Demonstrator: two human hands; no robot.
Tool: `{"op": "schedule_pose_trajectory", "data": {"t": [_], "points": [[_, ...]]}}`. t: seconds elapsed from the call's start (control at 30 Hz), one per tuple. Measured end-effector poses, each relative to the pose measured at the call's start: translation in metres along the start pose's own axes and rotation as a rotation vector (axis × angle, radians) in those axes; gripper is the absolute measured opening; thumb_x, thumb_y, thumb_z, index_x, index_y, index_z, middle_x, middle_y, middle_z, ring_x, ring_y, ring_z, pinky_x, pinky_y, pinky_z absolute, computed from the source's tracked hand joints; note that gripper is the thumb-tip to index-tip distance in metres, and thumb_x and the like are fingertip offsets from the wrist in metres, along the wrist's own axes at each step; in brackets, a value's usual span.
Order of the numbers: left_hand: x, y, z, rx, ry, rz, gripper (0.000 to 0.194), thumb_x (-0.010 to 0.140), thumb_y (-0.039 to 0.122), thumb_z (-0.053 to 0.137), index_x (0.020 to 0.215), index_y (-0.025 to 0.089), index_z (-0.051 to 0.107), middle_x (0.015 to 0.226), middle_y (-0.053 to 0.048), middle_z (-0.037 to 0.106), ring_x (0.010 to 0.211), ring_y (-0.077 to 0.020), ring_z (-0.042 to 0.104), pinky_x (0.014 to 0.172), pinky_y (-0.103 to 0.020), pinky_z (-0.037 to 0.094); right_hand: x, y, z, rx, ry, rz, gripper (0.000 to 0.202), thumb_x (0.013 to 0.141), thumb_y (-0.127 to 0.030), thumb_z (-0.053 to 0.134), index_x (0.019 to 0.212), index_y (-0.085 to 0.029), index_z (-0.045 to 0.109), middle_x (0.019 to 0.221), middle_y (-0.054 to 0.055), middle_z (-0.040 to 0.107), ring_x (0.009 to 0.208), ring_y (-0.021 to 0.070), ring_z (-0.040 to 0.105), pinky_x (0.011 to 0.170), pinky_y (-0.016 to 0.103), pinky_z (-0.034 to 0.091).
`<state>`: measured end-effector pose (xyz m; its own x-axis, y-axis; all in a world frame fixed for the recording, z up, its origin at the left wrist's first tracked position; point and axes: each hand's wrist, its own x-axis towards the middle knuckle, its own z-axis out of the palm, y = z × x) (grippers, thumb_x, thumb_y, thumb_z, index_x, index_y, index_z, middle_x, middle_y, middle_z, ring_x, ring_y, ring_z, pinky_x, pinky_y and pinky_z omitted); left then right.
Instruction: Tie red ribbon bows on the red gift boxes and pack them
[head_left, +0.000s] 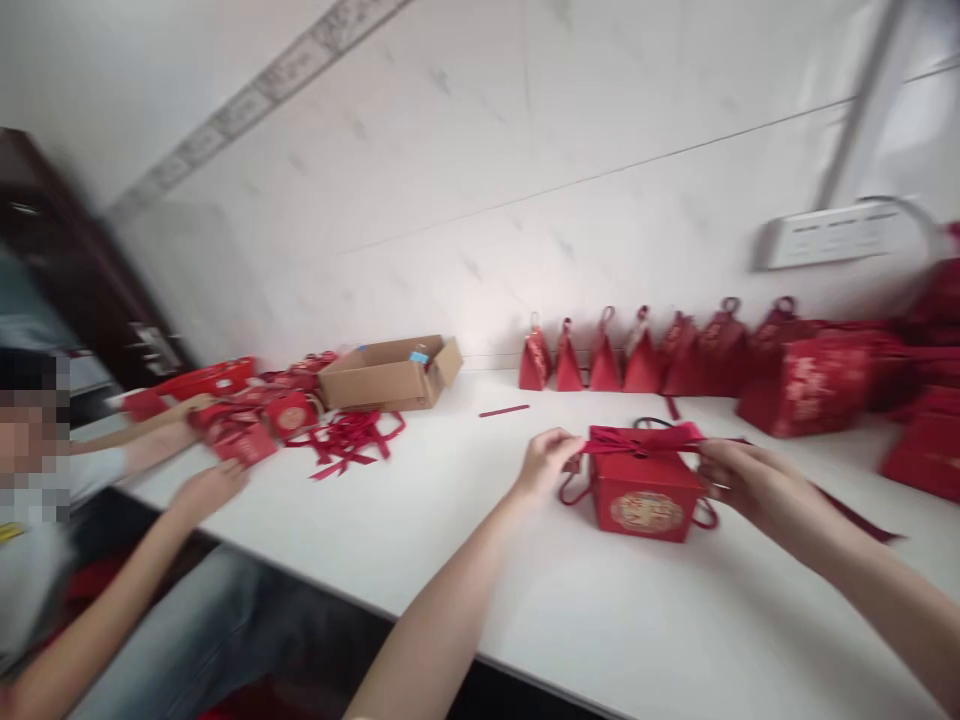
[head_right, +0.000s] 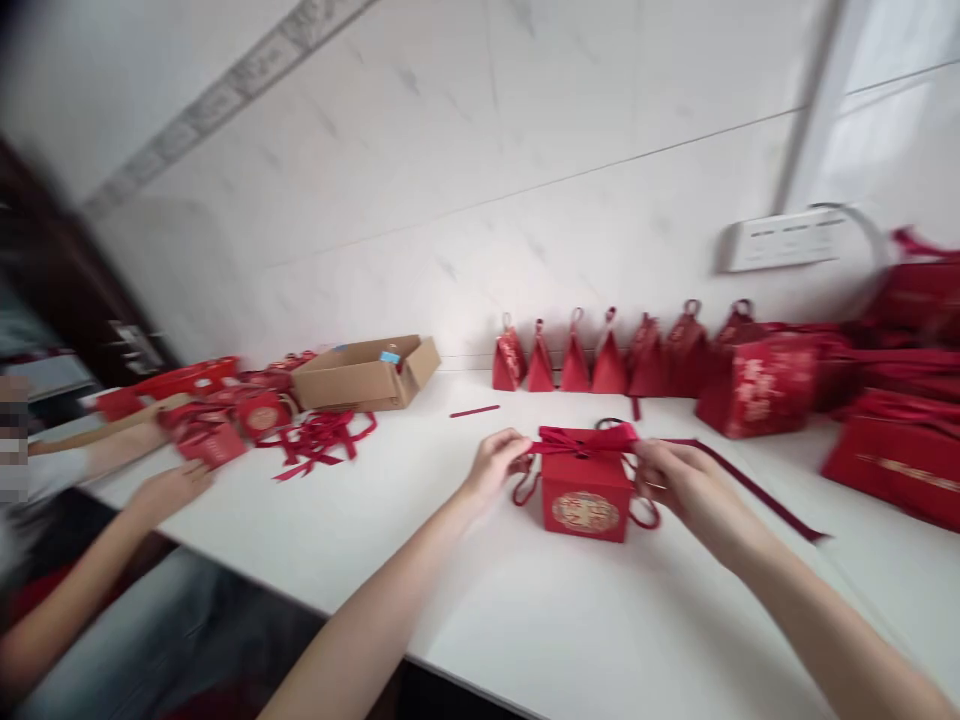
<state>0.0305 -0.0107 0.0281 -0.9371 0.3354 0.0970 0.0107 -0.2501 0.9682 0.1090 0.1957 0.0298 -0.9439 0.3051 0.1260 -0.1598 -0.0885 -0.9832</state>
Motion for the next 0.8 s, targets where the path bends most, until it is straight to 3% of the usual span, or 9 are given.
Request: {"op": "schedule_pose_trajectory", "data": {"t": [0.07,0.17,0.57,0.8], "points": [[0.002,0.002,-0.003,-0.015,-0.018,0.007,0.031,0.054,0.037,0.074,0.054,0.015,0.052,0.049,0.004,0.049,0.047,-0.0069,0.046,0.051,-0.021,0.035,-0.001,-0.005,0.005,0.112,-0.069,0.083,0.037,0.064,-0.045,0.072,0.053,-0.019,0.048,0.052,-0.003,0.039,0.047,0.0105,0.041,0.044,0.025,0.037],[0.005,0.004,-0.008,-0.032,-0.029,0.024,0.026,0.058,0.032,0.072,0.056,0.015,0.051,0.048,0.005,0.049,0.048,-0.0069,0.046,0.053,-0.021,0.037,0.001,-0.007,0.004,0.184,-0.053,0.070,0.039,0.067,-0.041,0.070,0.053,-0.019,0.041,0.052,-0.006,0.031,0.047,0.0087,0.036,0.045,0.023,0.033],[0.008,0.012,-0.015,-0.080,-0.002,0.068,0.024,0.063,0.026,0.070,0.054,0.016,0.051,0.050,0.005,0.047,0.050,-0.0077,0.046,0.057,-0.023,0.040,0.003,-0.017,0.001,0.365,-0.003,0.073,0.035,0.070,-0.023,0.061,0.050,-0.019,0.033,0.047,-0.008,0.026,0.042,0.0057,0.023,0.039,0.022,0.020],[0.010,0.016,-0.019,-0.132,0.067,0.110,0.023,0.063,0.024,0.070,0.054,0.017,0.049,0.051,0.005,0.043,0.052,-0.0084,0.045,0.056,-0.024,0.041,0.003,-0.024,0.000,0.523,0.056,0.093,0.037,0.069,-0.020,0.055,0.049,-0.020,0.024,0.044,-0.008,0.022,0.041,0.0060,0.021,0.038,0.020,0.026]]}}
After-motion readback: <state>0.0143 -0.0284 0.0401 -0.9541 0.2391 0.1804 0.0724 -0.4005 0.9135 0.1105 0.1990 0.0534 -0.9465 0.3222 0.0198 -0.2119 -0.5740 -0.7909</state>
